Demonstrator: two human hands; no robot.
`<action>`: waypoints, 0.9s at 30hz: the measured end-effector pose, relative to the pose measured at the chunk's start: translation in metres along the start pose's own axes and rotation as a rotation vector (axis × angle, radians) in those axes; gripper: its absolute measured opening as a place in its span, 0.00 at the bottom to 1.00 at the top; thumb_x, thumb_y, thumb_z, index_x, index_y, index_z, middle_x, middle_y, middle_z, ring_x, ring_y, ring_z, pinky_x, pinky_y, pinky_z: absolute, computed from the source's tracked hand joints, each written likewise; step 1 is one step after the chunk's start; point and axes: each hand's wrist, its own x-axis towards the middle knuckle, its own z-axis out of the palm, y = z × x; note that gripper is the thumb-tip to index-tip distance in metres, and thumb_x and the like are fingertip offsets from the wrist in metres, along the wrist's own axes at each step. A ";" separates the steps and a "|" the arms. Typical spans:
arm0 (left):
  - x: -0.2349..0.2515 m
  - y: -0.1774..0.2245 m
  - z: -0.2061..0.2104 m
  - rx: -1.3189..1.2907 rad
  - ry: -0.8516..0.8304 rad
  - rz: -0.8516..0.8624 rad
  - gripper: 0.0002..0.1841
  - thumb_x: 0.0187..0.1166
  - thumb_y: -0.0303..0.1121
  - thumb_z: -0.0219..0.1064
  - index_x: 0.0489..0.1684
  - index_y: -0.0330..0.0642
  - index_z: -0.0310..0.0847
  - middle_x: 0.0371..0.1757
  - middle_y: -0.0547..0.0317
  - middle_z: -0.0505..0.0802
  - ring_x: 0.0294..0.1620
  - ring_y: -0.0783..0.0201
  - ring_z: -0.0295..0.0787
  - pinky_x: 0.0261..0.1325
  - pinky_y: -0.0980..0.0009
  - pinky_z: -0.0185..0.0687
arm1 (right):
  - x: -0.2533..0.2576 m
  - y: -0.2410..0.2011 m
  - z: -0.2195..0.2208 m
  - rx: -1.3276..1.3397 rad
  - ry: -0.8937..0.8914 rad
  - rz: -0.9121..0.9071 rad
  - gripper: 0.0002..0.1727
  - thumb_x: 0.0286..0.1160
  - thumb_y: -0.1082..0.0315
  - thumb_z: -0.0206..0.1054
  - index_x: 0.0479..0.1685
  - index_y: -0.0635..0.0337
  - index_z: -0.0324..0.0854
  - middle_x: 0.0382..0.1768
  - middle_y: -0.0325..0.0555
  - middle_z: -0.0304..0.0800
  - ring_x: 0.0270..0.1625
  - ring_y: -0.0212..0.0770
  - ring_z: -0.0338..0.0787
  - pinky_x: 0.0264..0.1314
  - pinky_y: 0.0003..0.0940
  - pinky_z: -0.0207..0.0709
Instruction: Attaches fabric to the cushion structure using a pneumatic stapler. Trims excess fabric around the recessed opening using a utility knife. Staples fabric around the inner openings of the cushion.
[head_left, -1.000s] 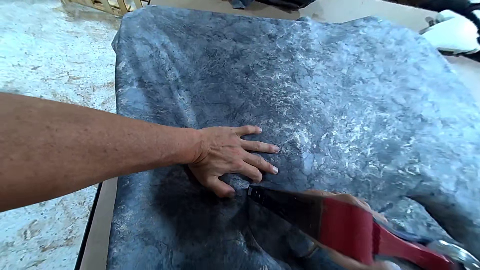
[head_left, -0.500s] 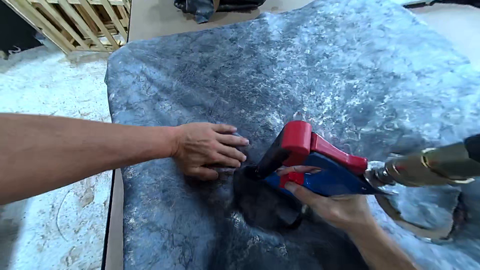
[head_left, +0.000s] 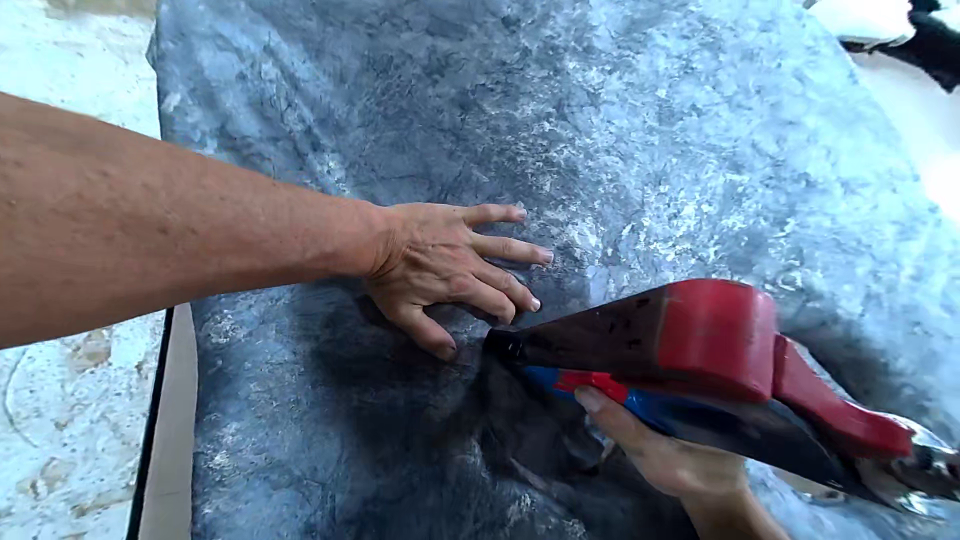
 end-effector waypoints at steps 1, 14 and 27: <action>0.000 -0.001 0.001 0.000 0.010 0.001 0.43 0.65 0.79 0.49 0.75 0.67 0.83 0.86 0.75 0.77 0.96 0.55 0.50 0.95 0.36 0.28 | 0.001 0.002 -0.002 -0.008 -0.006 -0.011 0.14 0.68 0.59 0.81 0.51 0.47 0.89 0.44 0.33 0.97 0.47 0.32 0.96 0.52 0.29 0.92; 0.000 -0.001 0.001 0.001 0.018 -0.028 0.45 0.64 0.80 0.49 0.76 0.66 0.82 0.87 0.74 0.75 0.96 0.56 0.50 0.95 0.37 0.29 | -0.001 -0.008 0.003 0.018 0.061 0.004 0.18 0.66 0.61 0.82 0.56 0.43 0.87 0.48 0.33 0.97 0.51 0.35 0.96 0.56 0.31 0.93; -0.001 -0.004 0.008 -0.065 0.074 -0.033 0.45 0.60 0.80 0.53 0.75 0.64 0.83 0.87 0.73 0.76 0.95 0.56 0.53 0.95 0.37 0.28 | -0.001 -0.018 0.019 -0.074 0.107 -0.061 0.21 0.73 0.63 0.77 0.65 0.39 0.84 0.54 0.24 0.95 0.57 0.28 0.94 0.60 0.24 0.89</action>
